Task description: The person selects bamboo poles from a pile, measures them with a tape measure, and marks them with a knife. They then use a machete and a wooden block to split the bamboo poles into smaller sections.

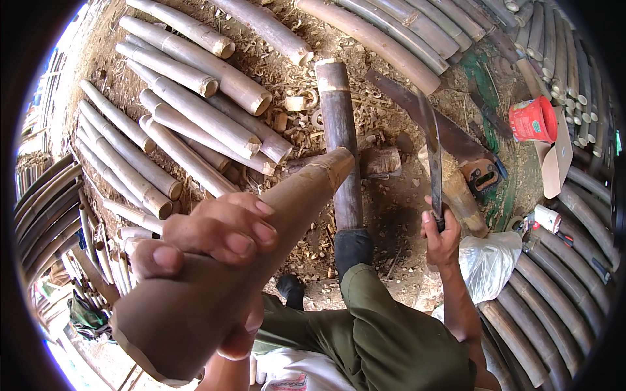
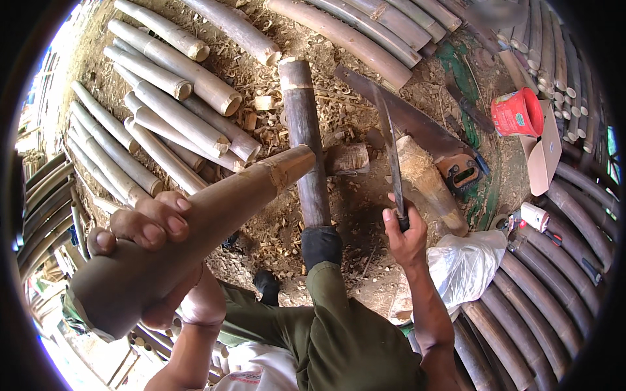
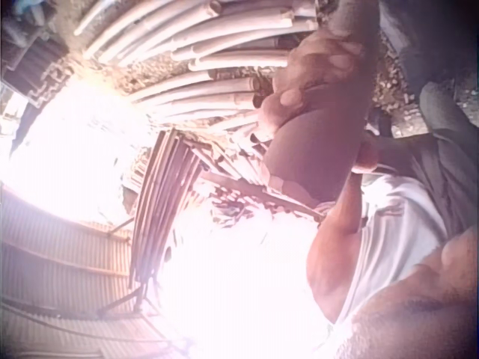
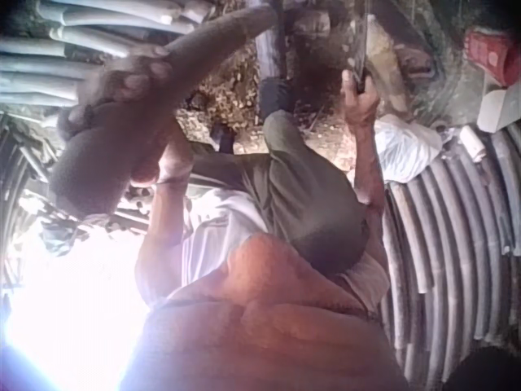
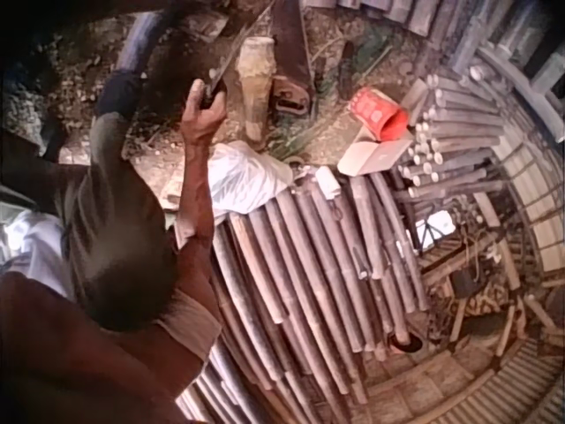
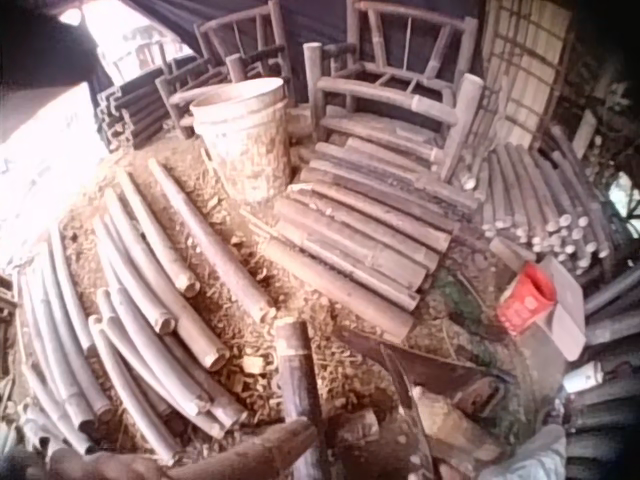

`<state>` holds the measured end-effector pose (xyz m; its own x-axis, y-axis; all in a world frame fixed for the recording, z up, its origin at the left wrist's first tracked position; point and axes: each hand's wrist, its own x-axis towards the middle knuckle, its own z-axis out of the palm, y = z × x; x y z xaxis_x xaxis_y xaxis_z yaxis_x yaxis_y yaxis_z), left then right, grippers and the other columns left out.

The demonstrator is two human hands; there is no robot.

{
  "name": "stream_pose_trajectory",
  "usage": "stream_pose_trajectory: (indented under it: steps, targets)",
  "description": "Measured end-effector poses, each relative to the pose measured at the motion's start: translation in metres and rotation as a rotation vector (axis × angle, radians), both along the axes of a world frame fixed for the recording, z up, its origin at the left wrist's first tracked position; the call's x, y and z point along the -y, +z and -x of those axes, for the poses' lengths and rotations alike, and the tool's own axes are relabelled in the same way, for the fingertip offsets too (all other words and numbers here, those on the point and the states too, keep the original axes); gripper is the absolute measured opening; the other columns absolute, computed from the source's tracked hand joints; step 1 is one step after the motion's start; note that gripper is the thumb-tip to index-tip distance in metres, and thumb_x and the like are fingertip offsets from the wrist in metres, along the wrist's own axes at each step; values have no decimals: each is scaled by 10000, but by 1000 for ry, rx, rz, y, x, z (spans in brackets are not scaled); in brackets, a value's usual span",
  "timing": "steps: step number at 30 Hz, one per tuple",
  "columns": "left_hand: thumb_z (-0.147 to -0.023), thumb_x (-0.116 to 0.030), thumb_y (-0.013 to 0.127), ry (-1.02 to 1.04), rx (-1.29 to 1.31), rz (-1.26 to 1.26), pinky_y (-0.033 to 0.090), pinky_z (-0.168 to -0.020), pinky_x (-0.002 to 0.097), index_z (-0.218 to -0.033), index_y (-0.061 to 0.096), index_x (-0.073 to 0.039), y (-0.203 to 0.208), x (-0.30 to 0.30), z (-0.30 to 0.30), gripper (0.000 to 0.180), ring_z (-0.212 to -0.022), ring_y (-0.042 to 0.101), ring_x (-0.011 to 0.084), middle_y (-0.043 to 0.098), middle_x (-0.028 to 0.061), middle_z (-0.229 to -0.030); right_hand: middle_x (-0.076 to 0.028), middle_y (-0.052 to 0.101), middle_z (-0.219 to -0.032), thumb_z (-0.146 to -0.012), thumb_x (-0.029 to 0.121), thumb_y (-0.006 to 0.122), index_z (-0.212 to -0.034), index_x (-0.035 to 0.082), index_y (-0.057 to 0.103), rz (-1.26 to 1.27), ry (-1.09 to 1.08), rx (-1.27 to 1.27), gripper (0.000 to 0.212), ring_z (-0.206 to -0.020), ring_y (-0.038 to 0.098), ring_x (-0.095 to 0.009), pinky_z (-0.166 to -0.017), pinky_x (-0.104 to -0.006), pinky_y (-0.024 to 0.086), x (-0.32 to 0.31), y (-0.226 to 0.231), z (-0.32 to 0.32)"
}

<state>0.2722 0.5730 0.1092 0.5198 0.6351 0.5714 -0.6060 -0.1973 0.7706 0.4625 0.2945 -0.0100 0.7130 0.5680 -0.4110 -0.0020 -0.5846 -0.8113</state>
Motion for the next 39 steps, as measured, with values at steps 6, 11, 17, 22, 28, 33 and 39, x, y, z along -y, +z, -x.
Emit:
stream_pose_trajectory:
  steps: [6, 11, 17, 22, 28, 33, 39]
  targets:
    - [-699, -587, 844, 40, -176, -25, 456, -806, 430, -1276, 475, -171, 10, 20, 12, 801, -837, 605, 215, 579, 30, -983, -197, 676, -876, -947, 222, 607, -1116, -19, 673, 135, 629, 434, 301, -784, 682, -340, -713, -415, 535, -53, 17, -77]
    - [-701, -611, 829, 44, -203, -29, 457, -804, 423, -1265, 479, -166, 6, 20, 5, 800, -832, 612, 206, 577, 21, -977, -117, 631, -789, -887, 256, 689, -932, 60, 675, 209, 1090, 662, 202, -750, 650, -342, -650, -443, 516, -112, 39, -126]
    - [-695, -641, 817, 46, -199, -48, 458, -796, 414, -1260, 469, -153, 7, 13, 5, 824, -819, 607, 202, 575, 22, -971, -68, 638, -764, -860, 284, 697, -823, 108, 646, 294, 1177, 793, 187, -716, 668, -298, -646, -419, 552, -101, 13, -169]
    - [-669, -647, 832, 50, -191, -26, 454, -794, 411, -1262, 458, -153, 3, 15, -6, 858, -814, 599, 205, 570, 21, -963, -58, 622, -765, -780, 272, 743, -797, 106, 637, 223, 1212, 859, 198, -710, 655, -273, -619, -398, 543, -63, 52, -171]
    - [-659, -596, 862, 2, -179, 100, 458, -872, 444, -1332, 446, -176, 7, 5, 12, 897, -853, 605, 218, 599, 12, -1061, -62, 658, -835, -795, 216, 710, -801, 110, 652, 131, 1223, 855, 121, -750, 673, -256, -655, -387, 555, -77, -14, -133]
    - [-766, -365, 802, -21, -395, -846, 554, -759, 431, -1455, 404, -188, -6, -76, -18, 815, -783, 659, 241, 627, 51, -1209, -169, 700, -994, -901, 178, 655, -1098, -4, 686, 364, 830, 707, 270, -905, 665, -371, -777, -443, 524, -6, 66, -161]
    - [-711, -373, 840, -358, -1317, -1106, 599, -783, 415, -1445, 374, -264, -69, -94, -20, 876, -1030, 634, 270, 567, 98, -1113, -273, 472, -1422, -826, 12, 601, -1480, -27, 346, 261, 571, 646, 703, -1311, 471, -424, -1095, -445, 373, 53, 61, -125]
